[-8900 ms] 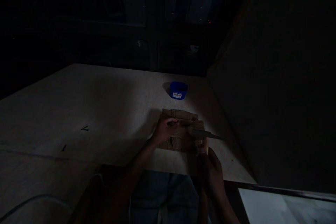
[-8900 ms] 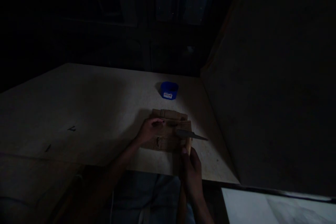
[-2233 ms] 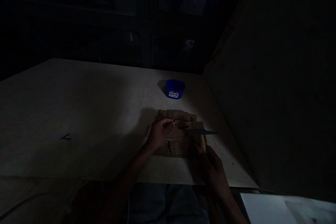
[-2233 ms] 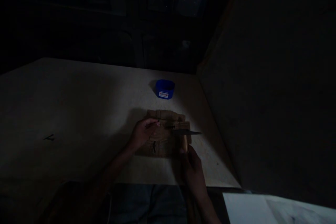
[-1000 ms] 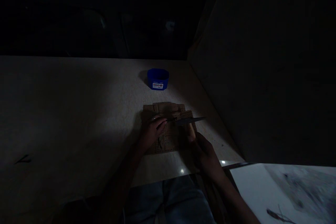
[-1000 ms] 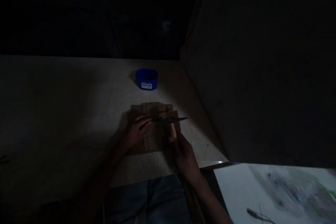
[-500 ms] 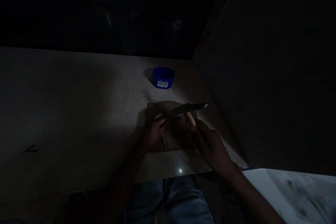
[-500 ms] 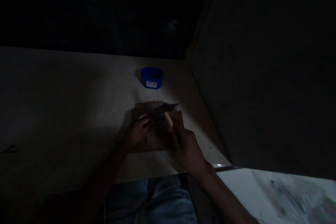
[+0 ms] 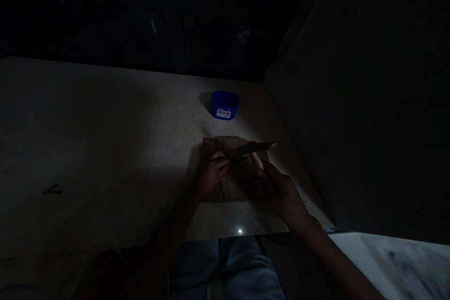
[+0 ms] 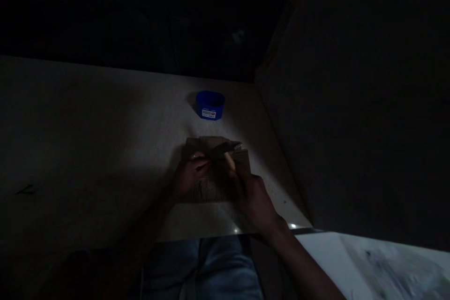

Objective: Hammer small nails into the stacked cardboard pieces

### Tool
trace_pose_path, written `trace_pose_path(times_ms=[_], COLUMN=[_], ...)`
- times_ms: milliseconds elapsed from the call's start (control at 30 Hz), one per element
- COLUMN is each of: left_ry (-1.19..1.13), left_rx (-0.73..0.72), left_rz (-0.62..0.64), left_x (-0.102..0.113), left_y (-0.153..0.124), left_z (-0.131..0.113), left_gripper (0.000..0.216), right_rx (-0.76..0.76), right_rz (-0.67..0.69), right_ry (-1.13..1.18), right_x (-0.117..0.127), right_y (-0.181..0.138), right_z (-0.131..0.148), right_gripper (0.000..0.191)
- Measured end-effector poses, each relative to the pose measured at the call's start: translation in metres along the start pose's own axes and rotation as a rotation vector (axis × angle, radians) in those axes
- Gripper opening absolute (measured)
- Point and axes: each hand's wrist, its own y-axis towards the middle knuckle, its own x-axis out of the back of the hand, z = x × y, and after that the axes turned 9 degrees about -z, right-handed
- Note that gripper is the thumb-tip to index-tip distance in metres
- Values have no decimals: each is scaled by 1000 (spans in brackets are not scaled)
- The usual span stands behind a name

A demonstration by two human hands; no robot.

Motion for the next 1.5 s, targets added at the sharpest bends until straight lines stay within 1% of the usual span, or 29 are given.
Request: trace_pose_path(times_ms=[67,200,267,400,533,600,800,867,967,1133,1233,1367,1500], left_ry=[-2,-27,-15,-17,-36,-30,-49,-69,-110,-140,-167,-169,-153], left_rx=[4,23,39,62,43,34,33,39,76,105,128,130,116], left_rz=[9,20,27,36,39,37,19,0,-13,-30,-16,52,124], left_x=[0,-2,-3,-3,-3,-3,-3,-5,-7,-7,-5,-4,-1], left_y=[1,1,1,1,2,2,2,2,3,4,5,12,21], left_z=[-1,1,2,2,3,3,3,3,3,1,-1,0,-1], left_gripper=[17,17,18,18,19,19,16,15,15,16,18,21,15], right_rx=[9,58,58,37,59,45,-34,-51,-85,-143,-164,-190,-228], right_rz=[-3,118,109,37,106,115,-45,-55,-85,-227,-238,-224,-213], right_ry=[-27,-46,-39,-22,-53,-61,-1,41,94,194,251,310,350], right_x=[0,-9,-10,-10,-11,-10,4,5,-4,-25,-32,-34,-36], right_y=[2,6,6,4,7,9,2,-3,-8,-12,-15,-19,-23], right_z=[1,-1,-1,1,-1,-3,-3,-6,-15,-28,-29,-28,-30], right_gripper=[46,42,42,45,41,40,46,46,49,53,54,56,58])
